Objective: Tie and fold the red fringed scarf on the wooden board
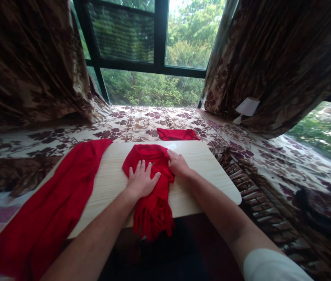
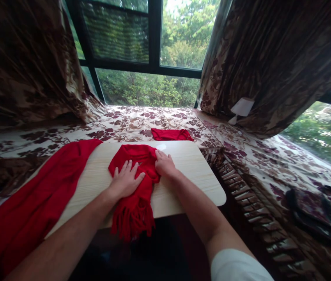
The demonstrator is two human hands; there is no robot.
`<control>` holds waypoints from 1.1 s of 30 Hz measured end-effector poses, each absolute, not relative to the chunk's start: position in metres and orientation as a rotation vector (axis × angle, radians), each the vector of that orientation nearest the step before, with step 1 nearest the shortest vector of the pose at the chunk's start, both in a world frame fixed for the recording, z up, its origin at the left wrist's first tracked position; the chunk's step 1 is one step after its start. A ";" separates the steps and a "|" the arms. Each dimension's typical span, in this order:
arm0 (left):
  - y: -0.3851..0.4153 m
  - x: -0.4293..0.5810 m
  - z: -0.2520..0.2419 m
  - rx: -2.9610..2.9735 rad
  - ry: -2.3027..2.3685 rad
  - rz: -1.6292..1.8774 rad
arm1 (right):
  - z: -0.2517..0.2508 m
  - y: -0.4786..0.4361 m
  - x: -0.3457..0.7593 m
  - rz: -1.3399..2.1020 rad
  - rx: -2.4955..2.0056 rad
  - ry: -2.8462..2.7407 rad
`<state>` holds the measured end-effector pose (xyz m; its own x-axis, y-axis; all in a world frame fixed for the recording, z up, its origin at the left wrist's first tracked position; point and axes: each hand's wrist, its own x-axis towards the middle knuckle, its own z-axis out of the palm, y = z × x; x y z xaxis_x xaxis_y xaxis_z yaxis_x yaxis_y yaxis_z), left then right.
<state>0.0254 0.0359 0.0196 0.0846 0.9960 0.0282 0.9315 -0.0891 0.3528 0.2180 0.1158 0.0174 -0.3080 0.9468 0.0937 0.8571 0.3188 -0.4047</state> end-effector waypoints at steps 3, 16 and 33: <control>0.028 0.038 0.023 2.074 1.995 0.448 | 0.018 0.129 0.226 0.499 -1.522 -2.211; 0.058 -0.031 0.009 2.257 1.929 0.449 | 0.012 0.113 0.219 0.326 -1.453 -2.262; 0.073 -0.078 0.001 1.082 1.852 1.557 | 0.007 0.128 0.265 0.465 -1.674 -1.561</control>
